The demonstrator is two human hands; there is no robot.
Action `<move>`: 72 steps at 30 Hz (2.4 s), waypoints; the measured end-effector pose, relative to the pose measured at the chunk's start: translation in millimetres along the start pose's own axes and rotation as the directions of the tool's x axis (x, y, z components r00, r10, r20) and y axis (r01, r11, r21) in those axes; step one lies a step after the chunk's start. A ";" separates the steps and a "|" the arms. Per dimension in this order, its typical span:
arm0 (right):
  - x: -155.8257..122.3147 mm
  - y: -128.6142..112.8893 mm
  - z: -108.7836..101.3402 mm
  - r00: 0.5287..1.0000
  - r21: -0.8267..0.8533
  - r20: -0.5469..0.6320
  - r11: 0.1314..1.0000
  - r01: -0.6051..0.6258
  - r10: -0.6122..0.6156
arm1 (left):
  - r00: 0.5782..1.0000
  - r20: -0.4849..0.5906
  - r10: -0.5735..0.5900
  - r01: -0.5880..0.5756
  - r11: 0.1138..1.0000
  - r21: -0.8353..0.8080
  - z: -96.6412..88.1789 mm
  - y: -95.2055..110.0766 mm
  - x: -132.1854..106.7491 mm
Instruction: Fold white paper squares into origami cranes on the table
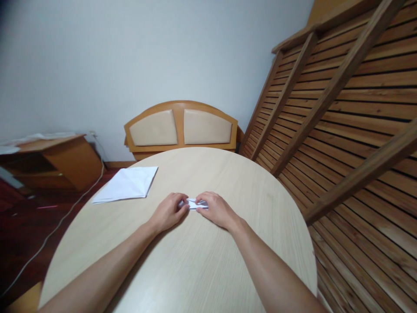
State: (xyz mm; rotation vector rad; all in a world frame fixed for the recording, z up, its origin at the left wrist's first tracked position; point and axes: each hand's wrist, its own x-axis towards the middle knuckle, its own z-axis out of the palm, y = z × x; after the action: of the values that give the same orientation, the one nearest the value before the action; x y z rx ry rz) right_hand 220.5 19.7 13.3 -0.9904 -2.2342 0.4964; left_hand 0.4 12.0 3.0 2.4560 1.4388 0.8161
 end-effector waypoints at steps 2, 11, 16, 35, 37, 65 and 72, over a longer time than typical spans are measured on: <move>0.2 -0.4 -1.0 1.000 0.035 -0.005 0.999 0.017 -0.017 | 1.000 -0.008 -0.008 0.008 1.000 -0.012 0.4 -0.2 -0.2; -1.1 -2.1 -1.0 1.000 0.013 -0.020 1.000 0.001 -0.001 | 1.000 -0.026 0.003 -0.005 0.998 -0.056 -0.3 0.4 -1.0; -0.5 1.1 1.1 0.998 -0.034 0.041 0.998 0.055 -0.054 | 0.997 0.017 0.076 -0.074 0.995 -0.062 -0.7 0.6 -0.9; 2.3 1.6 2.4 0.999 -0.055 -0.023 0.997 0.047 -0.049 | 0.991 0.038 0.127 -0.128 0.991 0.044 0.6 -0.9 1.4; 1.7 3.0 1.8 0.999 -0.053 -0.013 0.998 0.040 -0.041 | 0.991 0.041 0.127 -0.130 0.989 0.078 0.1 -0.7 2.0; 3.0 -5.3 -4.3 0.959 -0.137 -0.283 0.989 -0.060 0.019 | 0.963 -0.212 0.167 -0.153 0.985 0.084 -6.8 17.1 -2.1; 4.5 -14.4 0.5 0.949 -0.266 -0.266 0.959 0.098 -0.171 | 0.976 -0.121 -0.180 0.111 0.895 -0.432 2.2 15.2 2.8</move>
State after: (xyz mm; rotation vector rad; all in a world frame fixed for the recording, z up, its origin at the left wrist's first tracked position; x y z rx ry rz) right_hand 210.4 13.8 22.8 -0.9553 -2.1128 0.0044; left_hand 14.0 6.9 8.5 1.9722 1.3051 1.1704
